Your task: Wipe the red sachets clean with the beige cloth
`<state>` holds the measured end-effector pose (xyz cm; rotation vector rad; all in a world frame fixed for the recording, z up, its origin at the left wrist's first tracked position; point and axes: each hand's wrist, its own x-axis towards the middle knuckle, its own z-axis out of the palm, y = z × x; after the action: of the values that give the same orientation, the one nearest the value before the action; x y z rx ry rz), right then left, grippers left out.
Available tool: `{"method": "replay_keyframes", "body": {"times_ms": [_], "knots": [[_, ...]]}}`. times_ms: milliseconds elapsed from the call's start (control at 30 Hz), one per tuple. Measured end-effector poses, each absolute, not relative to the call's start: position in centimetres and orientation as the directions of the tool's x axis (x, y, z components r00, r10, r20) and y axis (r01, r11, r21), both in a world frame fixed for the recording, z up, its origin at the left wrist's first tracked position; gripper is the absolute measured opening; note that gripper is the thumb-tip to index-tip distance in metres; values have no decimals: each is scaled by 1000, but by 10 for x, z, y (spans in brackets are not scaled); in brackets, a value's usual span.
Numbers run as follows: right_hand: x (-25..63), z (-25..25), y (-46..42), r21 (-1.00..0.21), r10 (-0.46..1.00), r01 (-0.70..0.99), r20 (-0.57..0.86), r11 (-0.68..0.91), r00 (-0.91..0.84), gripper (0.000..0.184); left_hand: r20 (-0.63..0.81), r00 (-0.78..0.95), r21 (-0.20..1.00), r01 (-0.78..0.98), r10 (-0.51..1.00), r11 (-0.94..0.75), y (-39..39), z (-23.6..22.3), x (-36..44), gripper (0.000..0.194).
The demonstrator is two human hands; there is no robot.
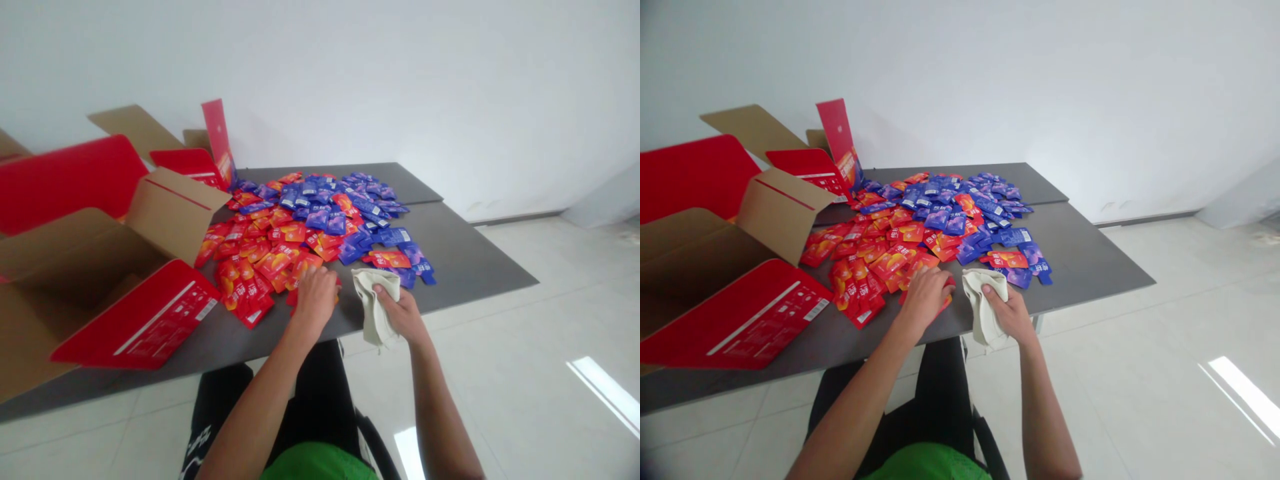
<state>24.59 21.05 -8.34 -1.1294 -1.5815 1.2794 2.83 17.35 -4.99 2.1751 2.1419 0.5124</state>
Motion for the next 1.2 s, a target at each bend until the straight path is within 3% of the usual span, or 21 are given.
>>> {"method": "replay_keyframes", "body": {"times_ms": [100, 200, 300, 467, 600, 867, 1100, 1200], "knots": [[247, -85, 211, -987, 964, 140, 44, 83, -263, 53, 292, 65, 338, 926, 954, -167, 166, -35, 29, 10], [248, -86, 211, -990, 975, 122, 38, 66, -220, 54, 495, 118, 435, 824, 861, -363, 152, -15, 32, 13], [249, -89, 212, -993, 988, 96, 50, 65, -148, 53, 616, 171, 398, 775, 769, -491, 132, -11, 33, 17], [248, -92, 211, -996, 995, 36, 81, 83, -66, 53, 504, 363, 249, 808, 784, -534, 97, -50, 28, 12], [245, -88, 210, -995, 996, 41, 90, 90, -24, 57, 369, 348, 230, 864, 862, -447, 77, -78, 26, 11], [246, -93, 212, -997, 997, 55, 57, 59, -44, 54, 510, 241, 232, 886, 826, -402, 74, -96, 48, 27], [243, -89, 211, -995, 996, 94, 29, 38, -89, 57, 507, 208, 273, 882, 837, -385, 77, -100, 43, 21], [239, -79, 214, -976, 987, 187, 92, 116, -131, 56, 519, 221, 267, 876, 826, -402, 71, -100, 37, 23]]}}
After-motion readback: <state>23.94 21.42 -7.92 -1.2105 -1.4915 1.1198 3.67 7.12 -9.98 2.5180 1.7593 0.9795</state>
